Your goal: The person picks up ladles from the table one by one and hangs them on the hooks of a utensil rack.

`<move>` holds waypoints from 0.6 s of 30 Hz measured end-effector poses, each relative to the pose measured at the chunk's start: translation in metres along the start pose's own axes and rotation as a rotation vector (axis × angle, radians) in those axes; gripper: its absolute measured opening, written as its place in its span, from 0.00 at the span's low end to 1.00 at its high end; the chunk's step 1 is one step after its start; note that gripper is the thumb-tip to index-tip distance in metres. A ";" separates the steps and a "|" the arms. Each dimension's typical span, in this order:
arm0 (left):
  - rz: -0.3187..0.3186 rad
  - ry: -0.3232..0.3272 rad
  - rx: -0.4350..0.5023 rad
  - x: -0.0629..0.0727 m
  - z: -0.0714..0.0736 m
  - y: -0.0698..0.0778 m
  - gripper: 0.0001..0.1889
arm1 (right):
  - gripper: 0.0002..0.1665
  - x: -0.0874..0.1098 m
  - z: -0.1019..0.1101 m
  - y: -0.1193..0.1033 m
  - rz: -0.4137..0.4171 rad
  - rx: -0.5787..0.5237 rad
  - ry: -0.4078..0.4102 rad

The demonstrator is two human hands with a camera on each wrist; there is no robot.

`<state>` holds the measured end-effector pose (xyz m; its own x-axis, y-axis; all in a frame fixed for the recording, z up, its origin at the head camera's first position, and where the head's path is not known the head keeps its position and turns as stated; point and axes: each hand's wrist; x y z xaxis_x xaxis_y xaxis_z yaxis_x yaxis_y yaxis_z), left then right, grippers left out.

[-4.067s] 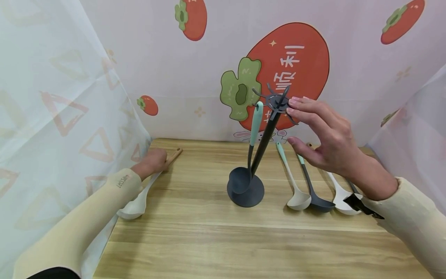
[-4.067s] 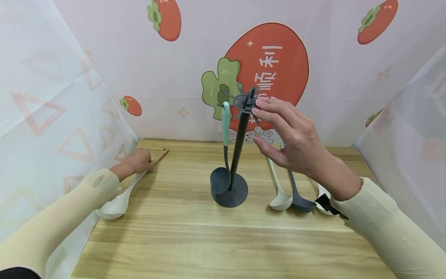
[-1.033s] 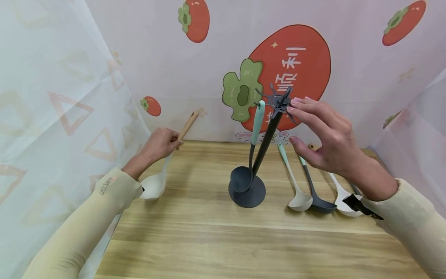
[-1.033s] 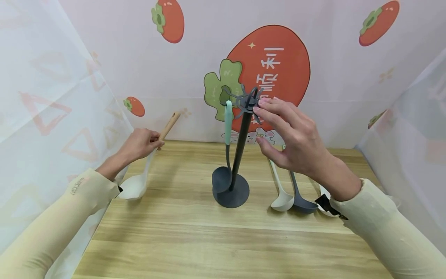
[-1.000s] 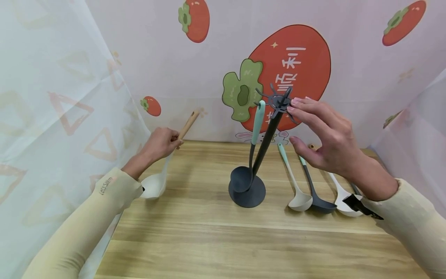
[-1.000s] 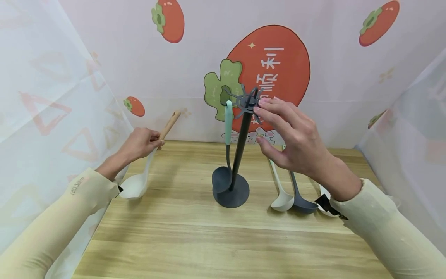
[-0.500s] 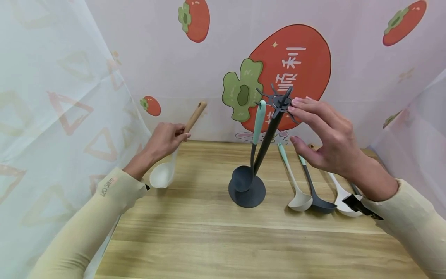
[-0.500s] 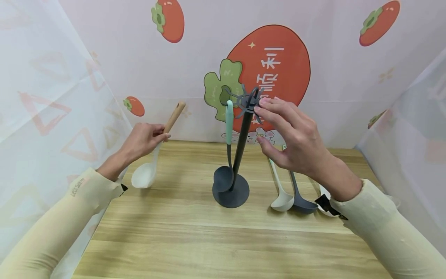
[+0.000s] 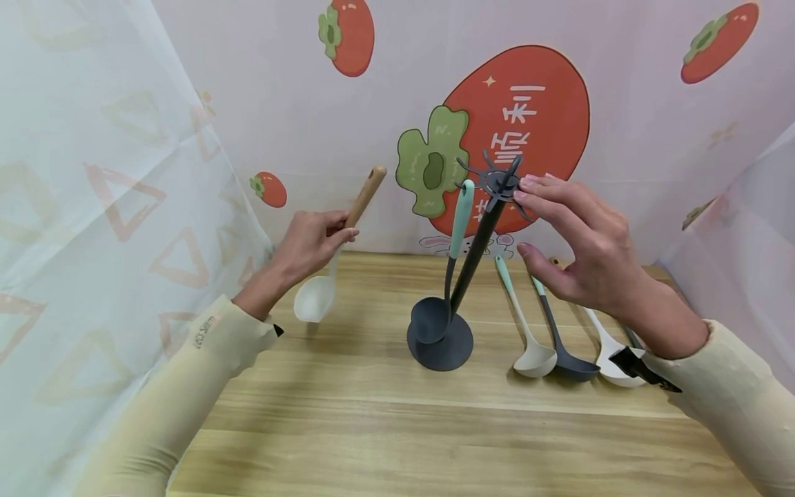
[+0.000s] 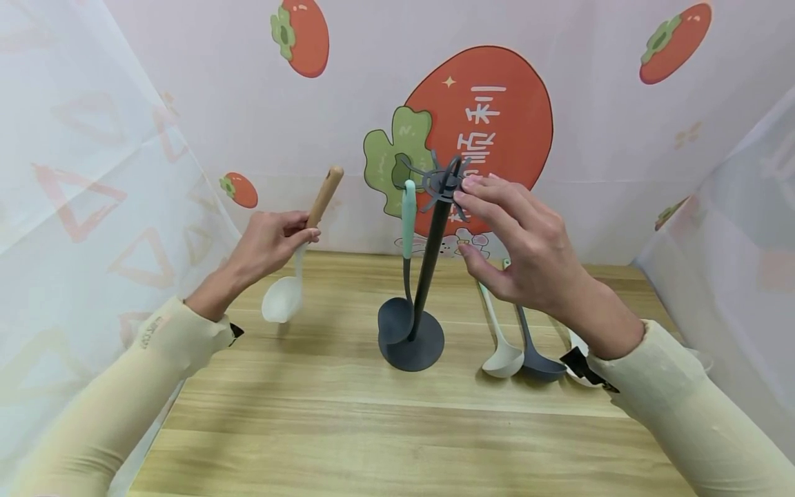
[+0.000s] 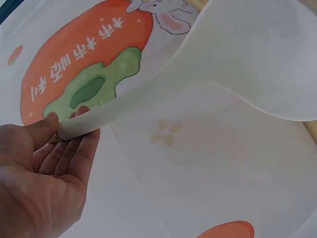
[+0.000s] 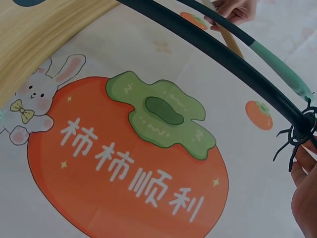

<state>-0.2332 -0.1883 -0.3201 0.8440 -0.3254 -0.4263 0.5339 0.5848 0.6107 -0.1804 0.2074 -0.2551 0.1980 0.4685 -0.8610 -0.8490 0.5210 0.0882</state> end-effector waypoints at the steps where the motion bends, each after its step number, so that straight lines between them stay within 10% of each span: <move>1: -0.001 -0.001 0.007 -0.001 -0.001 0.002 0.09 | 0.34 0.000 0.000 0.000 -0.001 -0.001 0.000; 18: -0.082 0.057 0.154 -0.006 -0.011 0.032 0.11 | 0.32 -0.001 -0.003 0.003 0.013 -0.012 0.018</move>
<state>-0.2218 -0.1597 -0.3049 0.7956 -0.3218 -0.5133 0.6058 0.4363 0.6653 -0.1840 0.2066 -0.2557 0.1788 0.4623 -0.8685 -0.8573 0.5064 0.0931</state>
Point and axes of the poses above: each hand's wrist, its own x-axis away from the middle knuckle, its own z-axis out of the back of the hand, y = z × x, and after that the axes turned 7 degrees about x, right-handed
